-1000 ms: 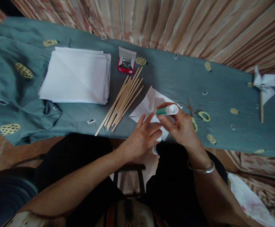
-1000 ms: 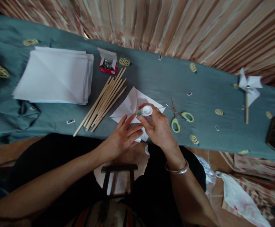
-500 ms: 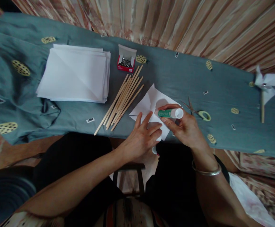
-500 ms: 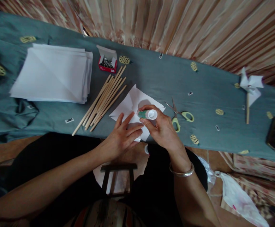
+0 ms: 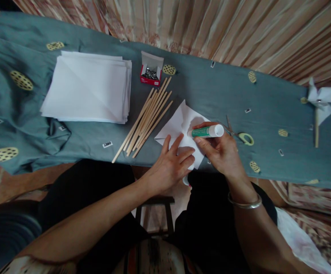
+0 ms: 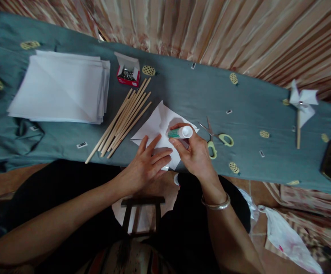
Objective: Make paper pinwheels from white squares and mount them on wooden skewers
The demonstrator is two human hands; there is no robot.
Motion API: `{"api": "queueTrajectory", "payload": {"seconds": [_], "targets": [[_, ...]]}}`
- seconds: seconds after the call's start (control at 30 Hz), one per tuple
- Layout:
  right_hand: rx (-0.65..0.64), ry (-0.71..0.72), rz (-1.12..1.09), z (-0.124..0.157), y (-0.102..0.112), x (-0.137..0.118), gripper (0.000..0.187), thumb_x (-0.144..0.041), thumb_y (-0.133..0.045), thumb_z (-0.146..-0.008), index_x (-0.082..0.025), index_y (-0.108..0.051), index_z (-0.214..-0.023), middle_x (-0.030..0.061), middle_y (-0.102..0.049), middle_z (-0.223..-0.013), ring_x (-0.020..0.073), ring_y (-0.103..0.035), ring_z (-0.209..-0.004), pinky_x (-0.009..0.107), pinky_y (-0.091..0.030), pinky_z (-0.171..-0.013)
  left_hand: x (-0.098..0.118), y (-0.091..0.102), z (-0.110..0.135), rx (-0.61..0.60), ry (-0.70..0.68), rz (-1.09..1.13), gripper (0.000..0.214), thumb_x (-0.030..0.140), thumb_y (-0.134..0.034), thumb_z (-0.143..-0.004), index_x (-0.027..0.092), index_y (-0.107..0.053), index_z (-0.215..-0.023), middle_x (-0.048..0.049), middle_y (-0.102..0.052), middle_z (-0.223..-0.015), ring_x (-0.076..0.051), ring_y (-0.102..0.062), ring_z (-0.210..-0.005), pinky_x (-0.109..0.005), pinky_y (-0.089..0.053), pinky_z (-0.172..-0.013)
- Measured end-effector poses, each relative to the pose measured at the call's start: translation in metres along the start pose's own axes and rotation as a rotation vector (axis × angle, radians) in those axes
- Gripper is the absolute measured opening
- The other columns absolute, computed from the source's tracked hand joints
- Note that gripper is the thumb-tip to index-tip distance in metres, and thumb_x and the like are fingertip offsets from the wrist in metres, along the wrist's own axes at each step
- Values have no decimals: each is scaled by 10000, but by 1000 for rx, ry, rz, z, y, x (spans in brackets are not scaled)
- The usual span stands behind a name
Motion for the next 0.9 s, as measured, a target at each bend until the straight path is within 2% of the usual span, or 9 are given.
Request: {"api": "queueTrajectory", "payload": {"seconds": [0.23,0.4,0.5,0.6,0.73,0.9], "targets": [[97,-60,-126,-9,-1,6,272,-473,-692,-819,-238,-650,-951,44,-738,-923,223,-700,-890,409,-569,-853,-1,-1,1,11,3,20,189,189,-586,-914,167,-628,-1097,-115,-625,-1317,-362,-208,-1494,-712,-157,-1170],[207,-209,-373,-11,5,25,284,-486,-740,-768,-240,-651,-879,17,-728,-870,199,-706,-825,399,-598,-808,-1,-1,2,21,-17,9,190,185,-591,-910,155,-616,-1095,-117,-627,-1308,-372,-210,-1491,-707,-161,-1172],[237,-249,-437,-11,9,28,278,-499,-734,-774,-239,-657,-839,13,-723,-873,193,-709,-833,387,-620,-772,-2,-3,3,25,-22,-9,189,195,-579,-918,162,-615,-1101,-107,-624,-1311,-376,-198,-1492,-706,-161,-1173],[257,-254,-447,-10,10,27,300,-508,-768,-735,-237,-669,-819,-1,-724,-842,181,-708,-804,368,-629,-746,-3,-6,3,24,-19,-22,197,195,-575,-919,177,-619,-1111,-105,-615,-1319,-367,-189,-1498,-706,-155,-1173],[230,-228,-367,-9,0,22,342,-515,-809,-675,-224,-675,-791,-6,-728,-784,162,-686,-693,341,-611,-667,-4,-8,3,20,-16,-23,211,194,-570,-918,181,-623,-1122,-95,-613,-1328,-365,-179,-1499,-704,-144,-1177],[207,-178,-277,-11,-9,20,320,-516,-794,-689,-236,-656,-761,-16,-713,-717,165,-656,-624,333,-574,-606,-2,-7,3,22,-18,-27,205,183,-551,-925,170,-625,-1117,-95,-613,-1334,-371,-198,-1492,-697,-158,-1179]]}}
Point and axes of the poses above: each hand's wrist, its own z-axis away from the middle knuckle, its own y-axis out of the back of the hand, x = y × z, the point moved 5 cm from there along -z, towards the middle knuckle
